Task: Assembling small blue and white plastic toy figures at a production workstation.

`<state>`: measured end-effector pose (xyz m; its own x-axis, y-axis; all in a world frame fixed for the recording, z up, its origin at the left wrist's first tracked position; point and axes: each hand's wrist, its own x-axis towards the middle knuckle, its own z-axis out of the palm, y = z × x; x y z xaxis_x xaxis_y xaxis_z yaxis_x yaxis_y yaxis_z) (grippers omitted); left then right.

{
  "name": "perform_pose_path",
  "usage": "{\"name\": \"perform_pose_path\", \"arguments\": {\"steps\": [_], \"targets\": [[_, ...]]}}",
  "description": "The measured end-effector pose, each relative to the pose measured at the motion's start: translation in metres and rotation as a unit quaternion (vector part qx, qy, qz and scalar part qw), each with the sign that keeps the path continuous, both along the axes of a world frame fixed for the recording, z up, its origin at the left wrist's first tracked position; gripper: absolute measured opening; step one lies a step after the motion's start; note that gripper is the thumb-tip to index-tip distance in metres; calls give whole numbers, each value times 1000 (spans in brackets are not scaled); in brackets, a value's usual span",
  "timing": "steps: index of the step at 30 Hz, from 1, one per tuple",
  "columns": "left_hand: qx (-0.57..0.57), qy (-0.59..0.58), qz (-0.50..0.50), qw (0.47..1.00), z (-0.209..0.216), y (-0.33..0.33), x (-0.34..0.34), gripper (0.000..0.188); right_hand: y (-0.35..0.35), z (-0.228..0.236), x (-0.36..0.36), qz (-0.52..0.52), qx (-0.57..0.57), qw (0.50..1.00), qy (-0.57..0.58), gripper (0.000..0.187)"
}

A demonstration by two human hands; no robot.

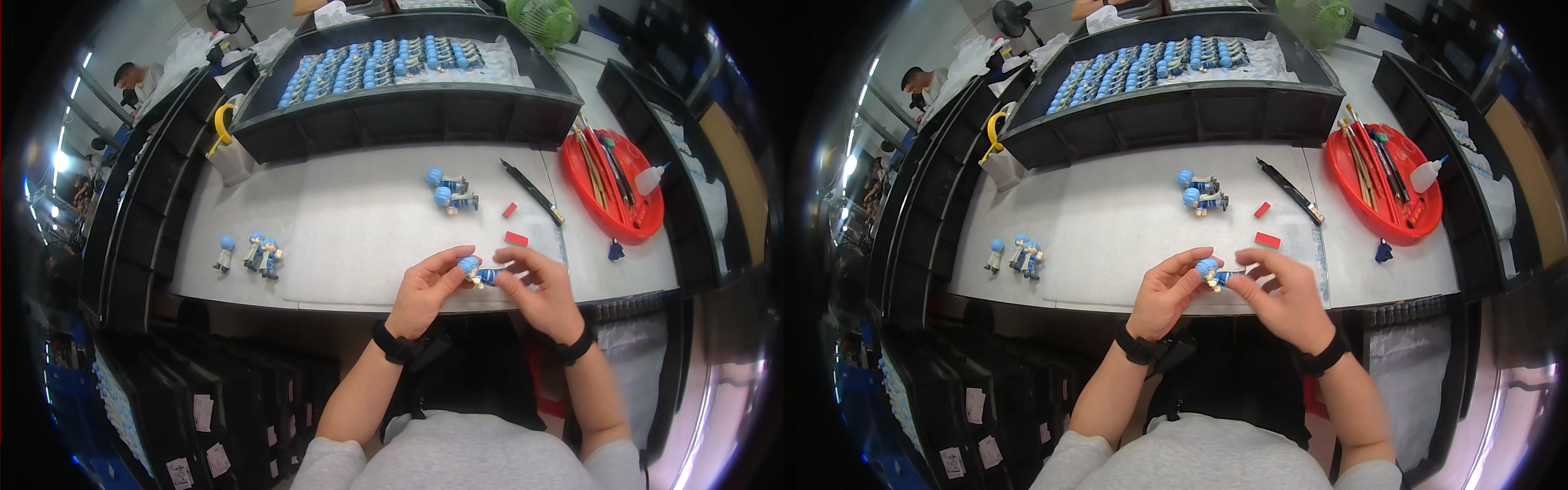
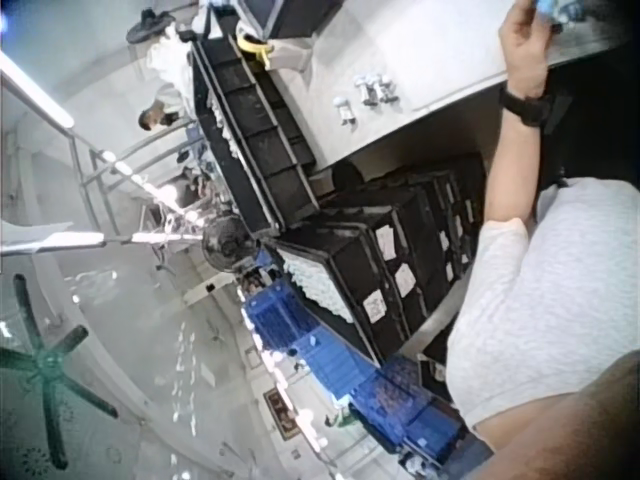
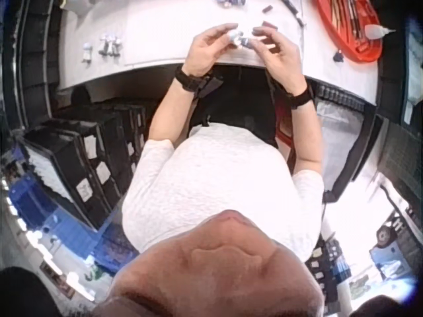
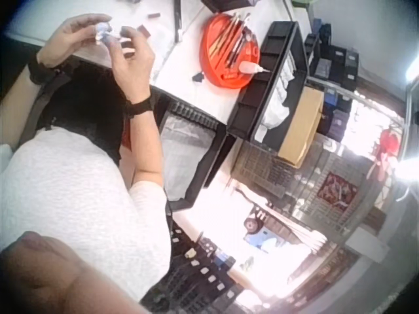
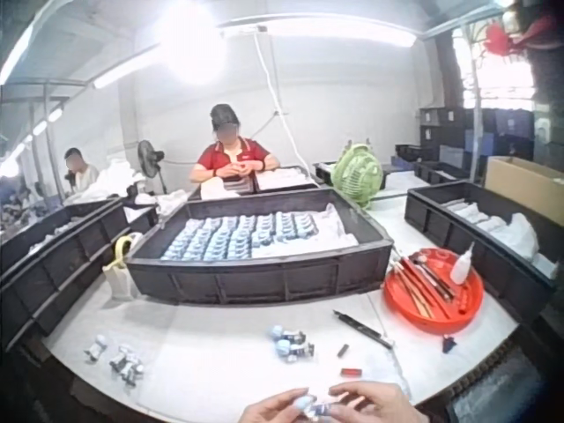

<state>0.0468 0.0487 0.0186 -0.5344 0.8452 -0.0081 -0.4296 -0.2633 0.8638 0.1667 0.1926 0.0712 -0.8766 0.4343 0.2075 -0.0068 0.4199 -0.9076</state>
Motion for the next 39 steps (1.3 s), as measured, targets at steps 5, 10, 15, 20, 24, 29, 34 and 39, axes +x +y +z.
{"name": "perform_pose_path", "arguments": {"steps": [5, 10, 15, 20, 24, 29, 34, 39], "targets": [[15, -2, 31, 999, 5, 2, 5, 37, 37, 30, -10, -12, 157, 987, 15, 21], [35, -16, 52, 998, -3, -3, 4, 35, -6, 36, -7, 59, 141, 988, 34, 25], [43, -38, 67, 996, 1, 0, 8, 33, -38, 5, -2, 38, 265, 958, 101, 49], [59, -8, 92, 994, -3, 1, 8, 36, -48, 4, 10, 0, 325, 946, 14, 47], [59, 39, 101, 992, -6, 2, 10, 36, -36, 22, 18, -25, 262, 961, -82, 33], [57, 33, 115, 991, -7, 3, 11, 35, 7, 41, -6, -75, 246, 965, -43, 34], [62, 41, 101, 992, -3, 9, 13, 35, 95, 9, -47, -33, 429, 902, -22, 34], [55, 45, 114, 991, -4, 5, 13, 33, 80, 31, -59, -92, 325, 925, -172, 34]]}}
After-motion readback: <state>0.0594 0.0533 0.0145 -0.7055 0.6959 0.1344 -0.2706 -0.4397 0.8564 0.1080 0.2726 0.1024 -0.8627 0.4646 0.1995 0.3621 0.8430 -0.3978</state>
